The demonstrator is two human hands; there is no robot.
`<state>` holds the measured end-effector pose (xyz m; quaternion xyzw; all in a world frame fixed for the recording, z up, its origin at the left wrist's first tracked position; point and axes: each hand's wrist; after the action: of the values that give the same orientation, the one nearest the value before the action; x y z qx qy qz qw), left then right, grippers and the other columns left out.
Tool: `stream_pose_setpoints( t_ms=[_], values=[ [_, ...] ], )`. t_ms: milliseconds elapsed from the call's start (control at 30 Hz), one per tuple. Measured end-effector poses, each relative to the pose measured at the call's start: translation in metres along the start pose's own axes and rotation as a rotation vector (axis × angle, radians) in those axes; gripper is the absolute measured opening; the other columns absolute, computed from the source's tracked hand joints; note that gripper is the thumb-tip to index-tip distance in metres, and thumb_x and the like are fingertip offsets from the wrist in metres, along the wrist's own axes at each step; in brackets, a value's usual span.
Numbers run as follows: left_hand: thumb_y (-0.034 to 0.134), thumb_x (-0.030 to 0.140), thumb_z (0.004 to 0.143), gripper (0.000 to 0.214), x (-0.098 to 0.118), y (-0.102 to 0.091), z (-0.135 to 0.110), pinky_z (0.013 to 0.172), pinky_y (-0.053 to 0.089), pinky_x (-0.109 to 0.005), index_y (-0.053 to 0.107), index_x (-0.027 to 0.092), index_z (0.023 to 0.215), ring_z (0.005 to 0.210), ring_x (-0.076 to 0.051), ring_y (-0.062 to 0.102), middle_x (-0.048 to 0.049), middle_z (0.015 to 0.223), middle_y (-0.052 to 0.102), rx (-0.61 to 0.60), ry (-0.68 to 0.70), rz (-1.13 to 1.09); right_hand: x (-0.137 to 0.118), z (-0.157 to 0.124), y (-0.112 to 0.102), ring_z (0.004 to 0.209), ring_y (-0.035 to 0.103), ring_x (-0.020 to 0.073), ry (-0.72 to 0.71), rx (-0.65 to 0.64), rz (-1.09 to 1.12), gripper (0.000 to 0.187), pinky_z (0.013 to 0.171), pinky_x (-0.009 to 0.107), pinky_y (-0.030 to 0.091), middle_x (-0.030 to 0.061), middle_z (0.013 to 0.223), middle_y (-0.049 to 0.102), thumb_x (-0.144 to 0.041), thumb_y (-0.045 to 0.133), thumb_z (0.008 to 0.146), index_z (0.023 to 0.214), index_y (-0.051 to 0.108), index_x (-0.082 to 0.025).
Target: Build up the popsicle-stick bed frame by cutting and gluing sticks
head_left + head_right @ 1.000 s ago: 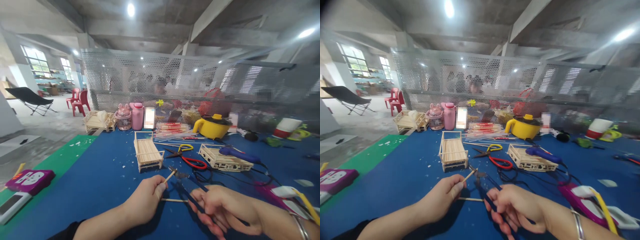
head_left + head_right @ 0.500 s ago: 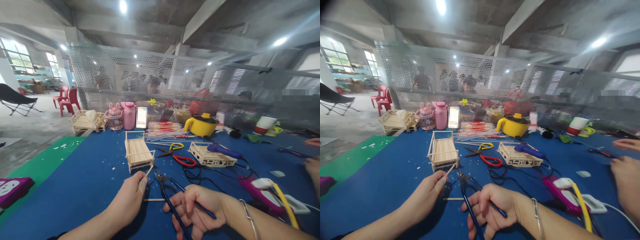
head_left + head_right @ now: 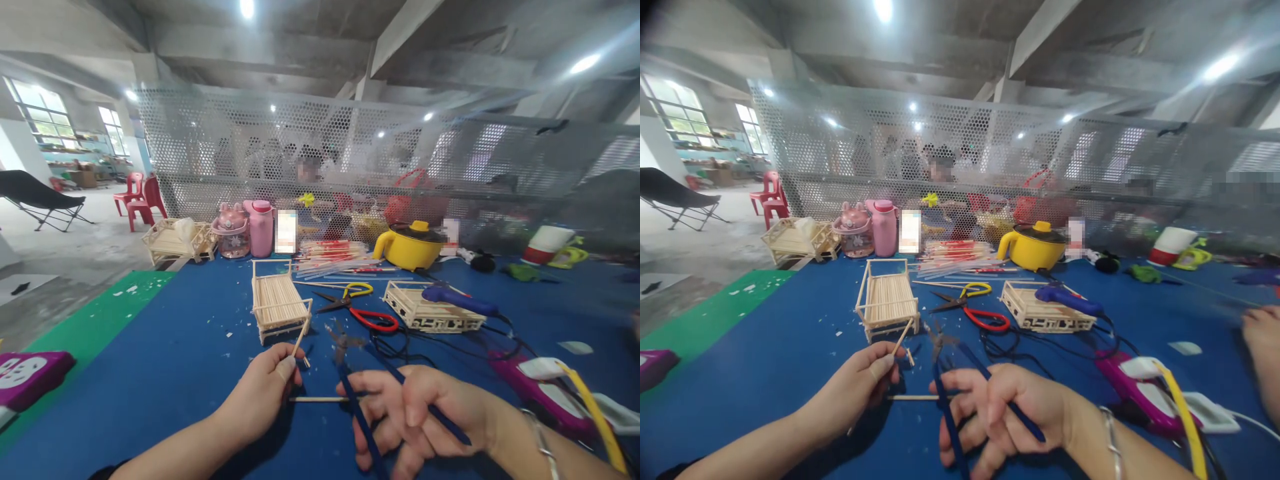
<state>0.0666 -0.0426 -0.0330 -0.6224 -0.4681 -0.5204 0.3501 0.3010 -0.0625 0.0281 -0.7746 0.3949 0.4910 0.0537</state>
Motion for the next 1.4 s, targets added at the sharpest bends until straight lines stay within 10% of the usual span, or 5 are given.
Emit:
stream_pose_setpoints(
  t_ms=[300, 900, 1200, 1400],
  values=[
    [0.051, 0.044, 0.082, 0.033, 0.008, 0.009, -0.013, 0.037, 0.011, -0.018, 0.051, 0.018, 0.102, 0.038, -0.004, 0.021, 0.0089, 0.052, 0.041, -0.116, -0.106, -0.174, -0.027, -0.018, 0.030, 0.100, 0.057, 0.0226, -0.072, 0.473, -0.985, 0.041, 0.091, 0.032, 0.040, 0.0073, 0.107, 0.065, -0.014, 0.040, 0.071, 0.104, 0.062, -0.018],
    [0.053, 0.053, 0.078, 0.040, 0.004, 0.014, -0.015, 0.034, 0.012, -0.019, 0.051, 0.018, 0.098, 0.034, -0.003, 0.022, 0.0096, 0.050, 0.043, -0.182, -0.046, -0.142, -0.015, 0.001, 0.028, 0.116, 0.051, 0.0259, 0.010, 0.551, -1.127, 0.056, 0.097, 0.035, 0.035, 0.0131, 0.126, 0.057, -0.016, 0.042, 0.072, 0.127, 0.051, -0.014],
    [0.051, 0.054, 0.078, 0.042, 0.007, 0.015, -0.017, 0.033, 0.011, -0.018, 0.050, 0.018, 0.100, 0.033, -0.003, 0.018, 0.0103, 0.047, 0.042, -0.146, -0.082, -0.205, -0.018, 0.012, 0.020, 0.068, 0.045, 0.0121, -0.012, 0.502, -0.978, 0.020, 0.059, 0.022, 0.035, -0.0026, 0.074, 0.052, -0.012, 0.047, 0.060, 0.079, 0.050, -0.018],
    [0.050, 0.049, 0.079, 0.037, 0.007, 0.022, -0.015, 0.033, 0.011, -0.017, 0.051, 0.017, 0.099, 0.035, -0.005, 0.016, 0.0108, 0.045, 0.038, -0.053, -0.141, -0.230, -0.005, 0.028, 0.024, 0.074, 0.054, 0.0188, -0.032, 0.821, -1.323, 0.025, 0.063, 0.028, 0.035, 0.0048, 0.082, 0.060, -0.011, 0.045, 0.067, 0.091, 0.049, -0.019]
  ],
)
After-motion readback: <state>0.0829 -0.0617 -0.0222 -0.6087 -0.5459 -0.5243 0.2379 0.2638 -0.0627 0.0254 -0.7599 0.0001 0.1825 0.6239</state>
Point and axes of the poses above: each hand's wrist, its own z-axis towards the middle knuckle, its own y-axis out of the palm, x = y × z
